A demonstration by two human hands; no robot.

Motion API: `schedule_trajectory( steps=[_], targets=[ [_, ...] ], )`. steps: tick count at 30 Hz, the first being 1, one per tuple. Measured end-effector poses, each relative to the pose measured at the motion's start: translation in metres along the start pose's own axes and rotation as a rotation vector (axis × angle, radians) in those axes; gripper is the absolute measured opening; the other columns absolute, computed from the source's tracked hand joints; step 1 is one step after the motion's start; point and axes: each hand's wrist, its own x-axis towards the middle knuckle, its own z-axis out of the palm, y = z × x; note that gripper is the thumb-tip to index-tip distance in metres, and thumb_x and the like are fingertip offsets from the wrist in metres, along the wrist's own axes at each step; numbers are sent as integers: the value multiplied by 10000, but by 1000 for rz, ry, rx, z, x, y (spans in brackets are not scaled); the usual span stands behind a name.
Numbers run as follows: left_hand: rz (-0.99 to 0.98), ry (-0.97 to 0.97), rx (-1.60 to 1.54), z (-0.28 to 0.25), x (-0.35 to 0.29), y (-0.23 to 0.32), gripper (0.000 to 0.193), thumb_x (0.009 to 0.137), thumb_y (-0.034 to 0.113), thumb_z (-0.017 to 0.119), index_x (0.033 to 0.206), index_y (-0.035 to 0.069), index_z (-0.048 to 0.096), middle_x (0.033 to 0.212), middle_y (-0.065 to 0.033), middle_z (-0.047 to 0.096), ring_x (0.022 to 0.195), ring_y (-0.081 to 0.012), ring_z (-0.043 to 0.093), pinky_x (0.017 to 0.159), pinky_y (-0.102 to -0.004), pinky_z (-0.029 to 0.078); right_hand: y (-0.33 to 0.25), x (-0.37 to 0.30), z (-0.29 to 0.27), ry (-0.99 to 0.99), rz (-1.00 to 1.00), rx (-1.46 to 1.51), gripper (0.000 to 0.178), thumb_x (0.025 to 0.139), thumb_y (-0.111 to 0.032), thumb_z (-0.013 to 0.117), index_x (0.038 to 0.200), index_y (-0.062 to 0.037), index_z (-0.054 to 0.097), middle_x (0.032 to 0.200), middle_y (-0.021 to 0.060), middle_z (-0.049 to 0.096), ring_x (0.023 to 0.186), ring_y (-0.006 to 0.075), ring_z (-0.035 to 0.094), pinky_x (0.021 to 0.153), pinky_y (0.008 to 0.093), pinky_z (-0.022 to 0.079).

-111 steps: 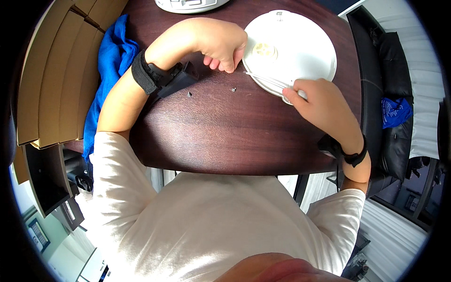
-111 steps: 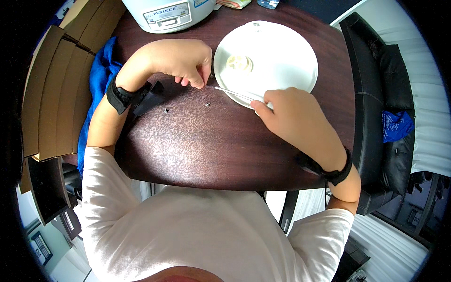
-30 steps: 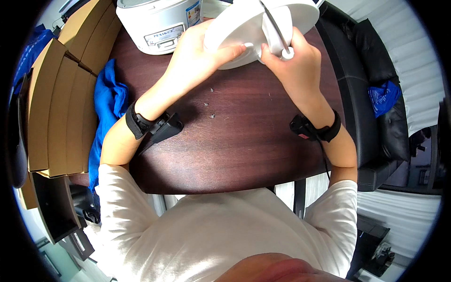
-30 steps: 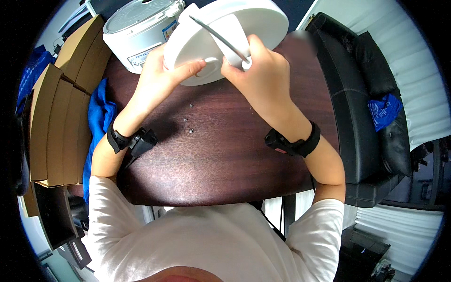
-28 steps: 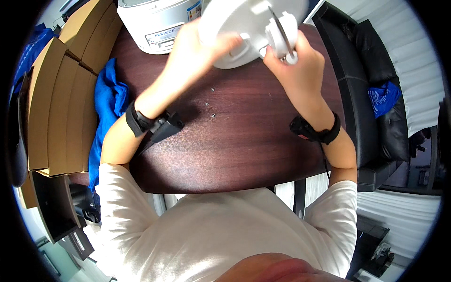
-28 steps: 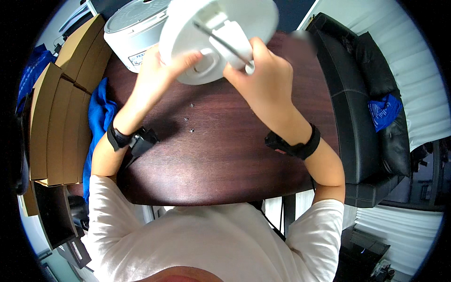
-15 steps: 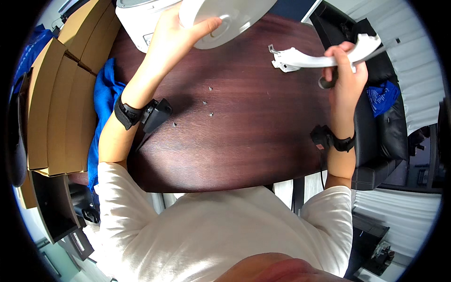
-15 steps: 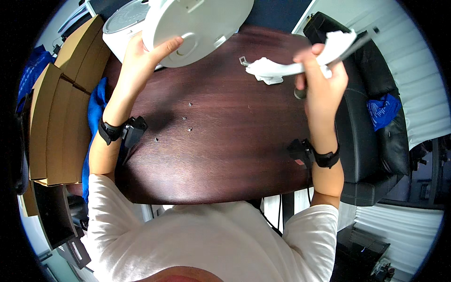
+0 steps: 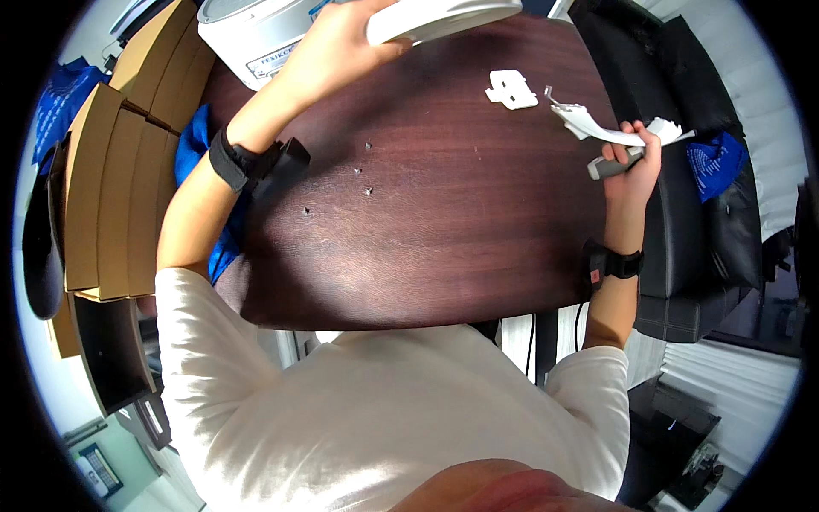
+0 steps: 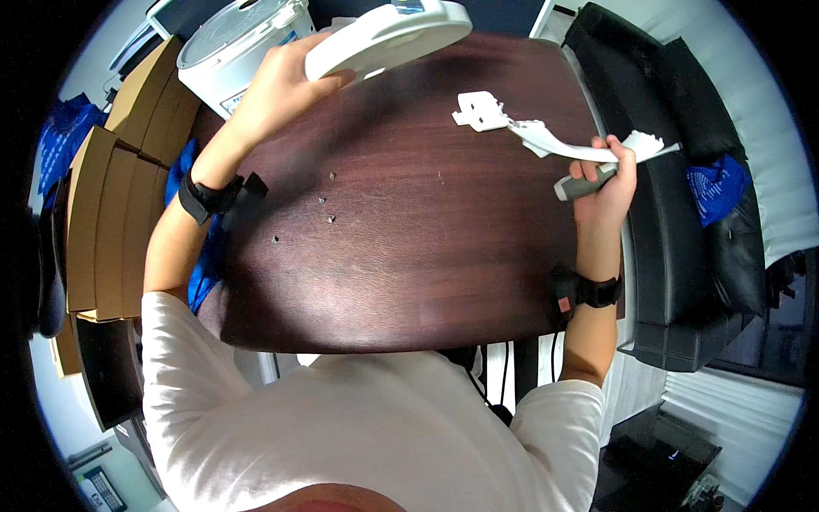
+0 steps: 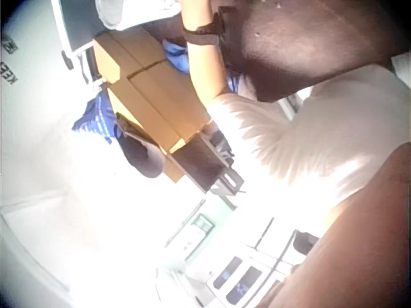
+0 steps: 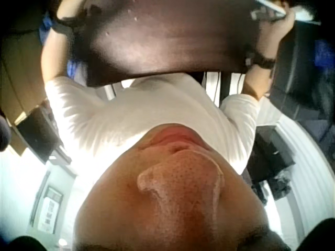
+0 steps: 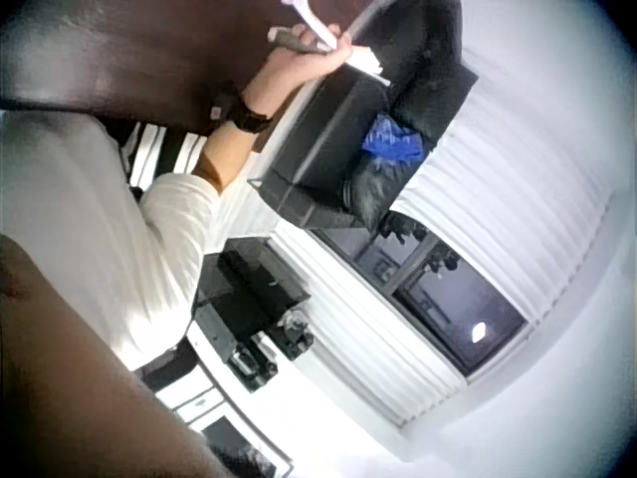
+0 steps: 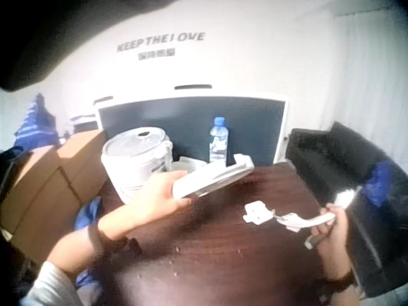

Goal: The person uses a screwdriver to remove screws from a white plastic appliance part, then wipes the part with a blue cloth. The task involves disassembly and cleaning of a small household appliance component.

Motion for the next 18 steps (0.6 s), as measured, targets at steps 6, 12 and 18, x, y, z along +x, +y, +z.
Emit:
schedule_trajectory(
  steps=[6,12,18],
  targets=[
    [-21,-106,-10,-5,21,14,366,815,103,664,1148,-42,621,970,-192,704,902,-258,686,804,-341,532,1,2,-22,9,12,-17,173,884,-194,559,985,-62,510,876,78,559,521,109,427,546,299,395],
    [-51,-102,-143,-3,27,11,414,776,94,699,1160,-44,623,1029,-204,700,962,-280,677,857,-346,525,-3,-5,-24,71,-7,-90,233,883,-221,550,1031,-41,535,902,70,575,543,92,440,576,271,399],
    [-174,-89,15,8,22,5,430,790,167,744,1146,-41,622,1045,-186,695,966,-267,669,882,-358,519,-6,-4,-39,-55,49,-129,263,910,-230,518,1103,-52,500,952,41,574,520,58,426,558,235,386]
  ],
)
